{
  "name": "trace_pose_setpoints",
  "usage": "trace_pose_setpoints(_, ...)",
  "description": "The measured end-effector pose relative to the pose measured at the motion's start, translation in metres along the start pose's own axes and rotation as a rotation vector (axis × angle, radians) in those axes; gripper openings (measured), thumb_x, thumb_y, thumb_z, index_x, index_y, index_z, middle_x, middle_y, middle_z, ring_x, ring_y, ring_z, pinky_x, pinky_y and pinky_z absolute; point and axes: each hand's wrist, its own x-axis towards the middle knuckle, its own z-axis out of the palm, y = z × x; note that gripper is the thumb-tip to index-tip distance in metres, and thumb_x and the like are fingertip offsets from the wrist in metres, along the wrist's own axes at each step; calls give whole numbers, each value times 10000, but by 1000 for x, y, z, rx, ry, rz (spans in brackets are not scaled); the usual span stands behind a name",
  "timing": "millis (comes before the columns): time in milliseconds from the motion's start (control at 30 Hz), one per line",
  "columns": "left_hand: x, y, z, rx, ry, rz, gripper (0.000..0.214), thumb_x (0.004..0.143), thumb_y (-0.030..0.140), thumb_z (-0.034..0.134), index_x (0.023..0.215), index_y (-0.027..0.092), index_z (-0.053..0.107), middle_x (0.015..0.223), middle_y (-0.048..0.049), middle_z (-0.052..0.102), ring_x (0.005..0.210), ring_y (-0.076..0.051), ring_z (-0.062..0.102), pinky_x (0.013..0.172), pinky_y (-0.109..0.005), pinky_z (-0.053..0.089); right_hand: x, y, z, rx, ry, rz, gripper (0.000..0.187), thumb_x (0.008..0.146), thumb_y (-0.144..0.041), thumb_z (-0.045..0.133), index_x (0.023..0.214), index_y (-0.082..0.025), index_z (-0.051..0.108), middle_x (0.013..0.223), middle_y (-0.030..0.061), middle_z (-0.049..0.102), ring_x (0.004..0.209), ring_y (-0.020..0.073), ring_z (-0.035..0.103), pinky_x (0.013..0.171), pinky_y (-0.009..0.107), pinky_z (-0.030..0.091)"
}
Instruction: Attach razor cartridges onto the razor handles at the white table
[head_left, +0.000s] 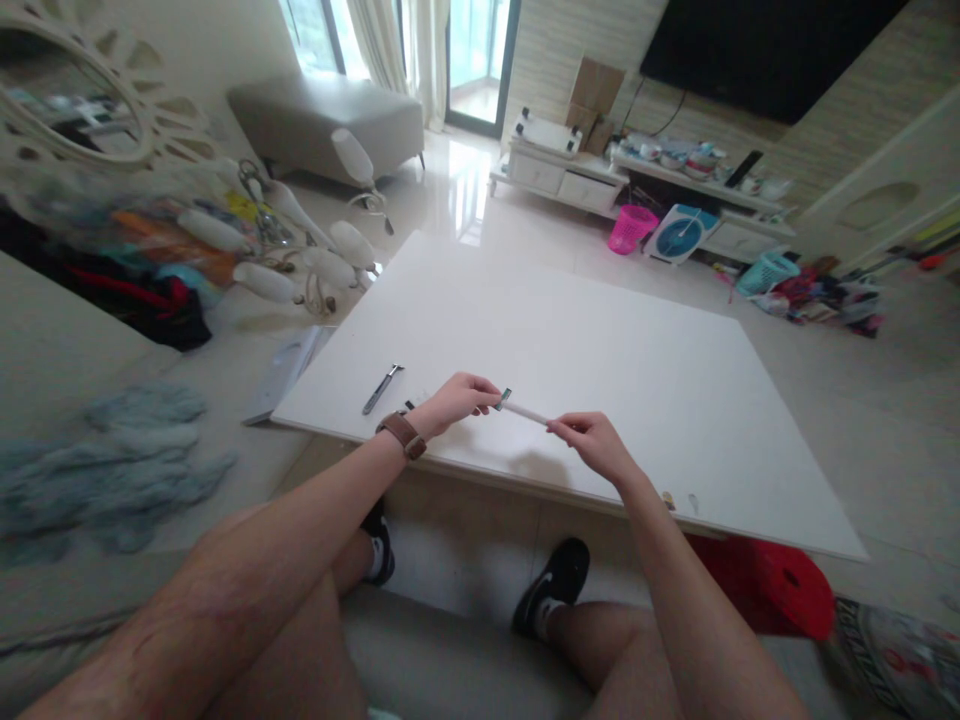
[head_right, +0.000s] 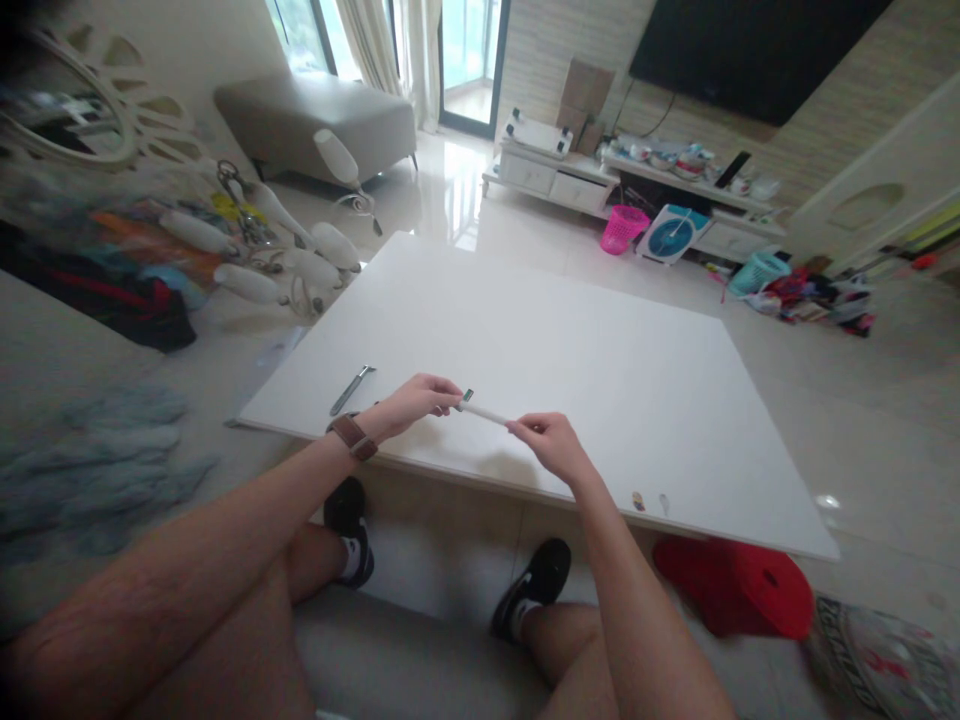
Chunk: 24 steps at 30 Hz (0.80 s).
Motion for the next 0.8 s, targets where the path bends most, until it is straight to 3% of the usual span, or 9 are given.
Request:
trace_pose_setpoints(67,1,-1,-1,-2,-4,-8,162,666,284,736,743,142,725,693,-41,671,626,-123,554,642,-279,412,0,2,-1,6,161,40,460,843,-555,582,812,-135,769,562,-2,535,551,118,418,516,252,290)
trace_pose_setpoints(100,2,-2,-1,-5,-3,-9,161,664,285,738,738,143,723,694,-41,671,627,-122,554,646,-280,414,0,3,-1,-8,151,44,463,838,-558,587,788,-135,767,553,-3,528,545,117,414,513,253,285)
trace_pose_setpoints(233,2,-2,-2,-18,10,4,171,663,294,739,745,145,722,717,-44,678,643,-122,557,663,-281,419,-1,5,2,-68,-158,-14,448,814,-553,619,686,-143,749,524,-13,499,529,108,389,503,249,264)
trace_pose_setpoints(400,1,-1,-1,18,-10,-7,183,668,299,732,762,142,724,703,-44,673,627,-126,554,641,-281,417,1,2,1,19,172,30,464,850,-558,576,809,-134,761,564,-5,520,550,118,412,516,252,285)
trace_pose_setpoints(433,1,-1,-1,22,-11,-5,183,671,300,729,762,141,724,702,-44,673,627,-125,554,643,-281,417,1,2,2,11,147,33,462,850,-555,576,800,-134,759,565,-5,524,550,118,414,520,252,288)
trace_pose_setpoints(533,1,-2,-1,18,-4,7,179,677,300,725,761,142,723,696,-40,667,642,-125,559,655,-277,419,1,1,6,-86,-149,10,448,834,-547,601,707,-141,742,539,-11,522,542,114,416,529,251,286)
trace_pose_setpoints(600,1,-2,-2,13,1,14,180,677,304,726,760,144,723,691,-38,663,645,-126,560,654,-276,419,0,3,8,-152,-217,-3,446,849,-539,584,695,-147,732,548,-8,542,553,118,437,544,251,295)
trace_pose_setpoints(733,0,-1,-2,2,16,17,188,667,312,737,752,145,727,685,-36,658,634,-126,553,646,-278,420,5,14,10,-253,6,46,354,914,-447,507,834,-172,715,665,15,629,629,143,525,608,251,344)
trace_pose_setpoints(800,-1,1,-1,-13,34,13,182,667,305,736,750,143,726,697,-39,664,629,-122,548,645,-278,420,9,22,16,-312,44,87,247,910,-373,519,911,-193,688,716,21,656,662,150,552,634,251,357)
